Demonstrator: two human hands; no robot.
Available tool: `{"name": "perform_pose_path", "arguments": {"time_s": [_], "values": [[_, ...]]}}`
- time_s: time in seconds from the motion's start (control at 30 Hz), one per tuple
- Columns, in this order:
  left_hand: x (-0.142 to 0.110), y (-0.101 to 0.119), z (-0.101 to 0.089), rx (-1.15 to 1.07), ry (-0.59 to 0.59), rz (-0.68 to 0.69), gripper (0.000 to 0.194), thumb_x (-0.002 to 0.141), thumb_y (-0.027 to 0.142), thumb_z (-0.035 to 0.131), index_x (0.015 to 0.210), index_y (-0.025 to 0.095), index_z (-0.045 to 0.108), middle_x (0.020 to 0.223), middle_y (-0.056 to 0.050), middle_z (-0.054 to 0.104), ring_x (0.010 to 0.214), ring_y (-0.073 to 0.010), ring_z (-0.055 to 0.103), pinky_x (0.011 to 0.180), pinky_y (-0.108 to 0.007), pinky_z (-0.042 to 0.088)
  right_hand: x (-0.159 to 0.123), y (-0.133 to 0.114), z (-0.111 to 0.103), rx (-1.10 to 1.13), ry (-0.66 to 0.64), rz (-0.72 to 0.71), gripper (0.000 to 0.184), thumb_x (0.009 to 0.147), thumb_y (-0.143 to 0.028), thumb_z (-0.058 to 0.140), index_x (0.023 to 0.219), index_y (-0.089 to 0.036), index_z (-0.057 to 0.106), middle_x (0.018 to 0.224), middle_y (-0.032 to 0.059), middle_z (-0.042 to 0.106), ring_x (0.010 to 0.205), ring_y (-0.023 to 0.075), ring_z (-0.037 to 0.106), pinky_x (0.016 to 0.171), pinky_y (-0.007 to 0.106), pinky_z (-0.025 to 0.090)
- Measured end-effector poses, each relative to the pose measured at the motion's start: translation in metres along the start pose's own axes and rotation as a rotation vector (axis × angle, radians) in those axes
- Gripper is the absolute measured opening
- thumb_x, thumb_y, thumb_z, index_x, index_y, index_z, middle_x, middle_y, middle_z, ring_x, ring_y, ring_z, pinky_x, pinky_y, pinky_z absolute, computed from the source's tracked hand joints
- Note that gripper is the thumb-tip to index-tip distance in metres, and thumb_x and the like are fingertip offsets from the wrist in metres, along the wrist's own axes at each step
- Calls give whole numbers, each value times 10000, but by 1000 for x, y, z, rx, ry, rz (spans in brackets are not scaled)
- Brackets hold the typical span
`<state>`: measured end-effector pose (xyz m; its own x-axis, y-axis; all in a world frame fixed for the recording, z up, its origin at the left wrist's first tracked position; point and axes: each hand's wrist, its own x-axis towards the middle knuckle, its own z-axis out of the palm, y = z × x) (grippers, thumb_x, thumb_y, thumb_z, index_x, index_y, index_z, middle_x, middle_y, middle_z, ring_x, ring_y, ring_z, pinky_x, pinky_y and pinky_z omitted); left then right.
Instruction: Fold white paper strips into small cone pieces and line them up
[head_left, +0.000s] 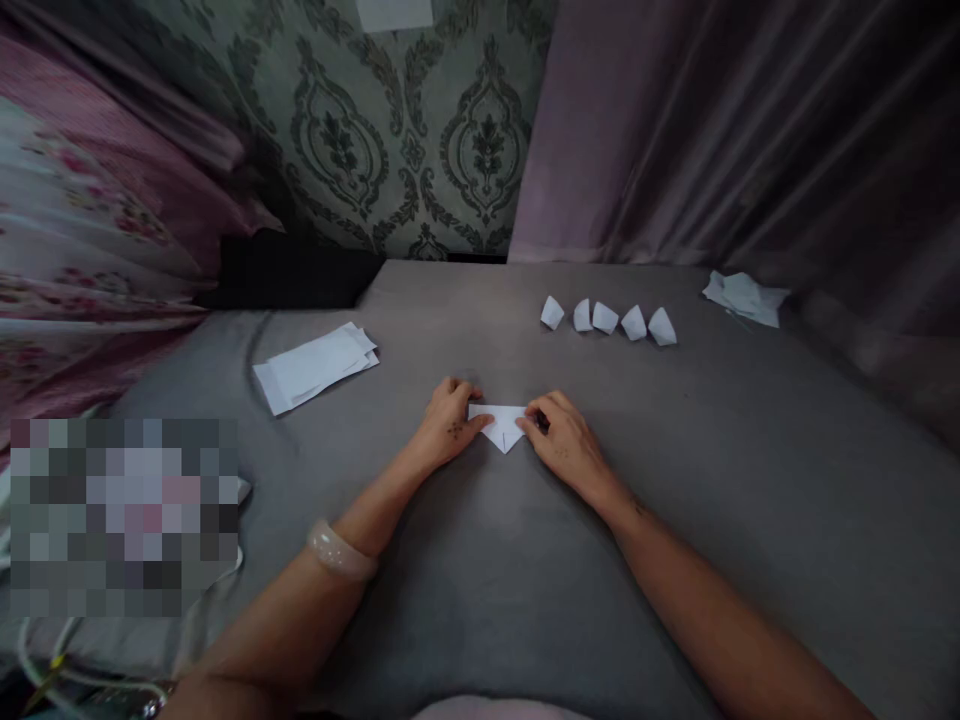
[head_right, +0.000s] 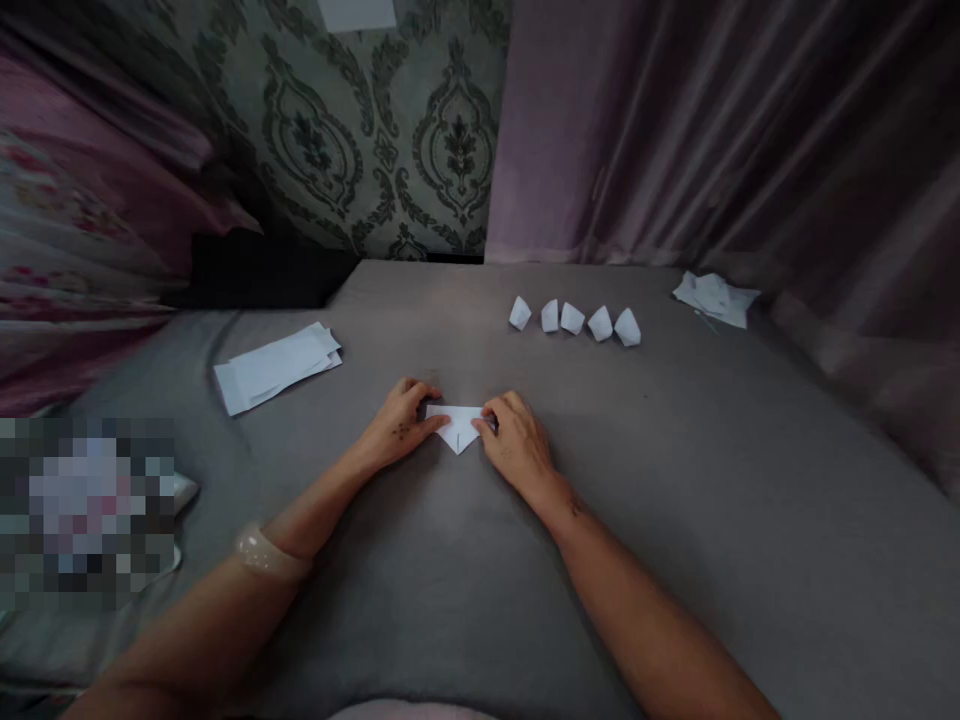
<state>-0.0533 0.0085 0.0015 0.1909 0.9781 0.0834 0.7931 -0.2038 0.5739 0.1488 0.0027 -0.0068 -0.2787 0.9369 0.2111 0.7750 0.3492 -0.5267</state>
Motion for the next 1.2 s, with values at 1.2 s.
{"name": "perform_pose_path", "arguments": {"time_s": [1.2], "values": [[-12,14,-19,-967,-209,-221,262,679,336,750,804,115,684,739,-28,665,645,-109,561,620,-227,393,-2,-2,-19,633,20,65,427,737,-298,682,1142,-211,583,995,49,665,867,161,602,812,329,455]]}}
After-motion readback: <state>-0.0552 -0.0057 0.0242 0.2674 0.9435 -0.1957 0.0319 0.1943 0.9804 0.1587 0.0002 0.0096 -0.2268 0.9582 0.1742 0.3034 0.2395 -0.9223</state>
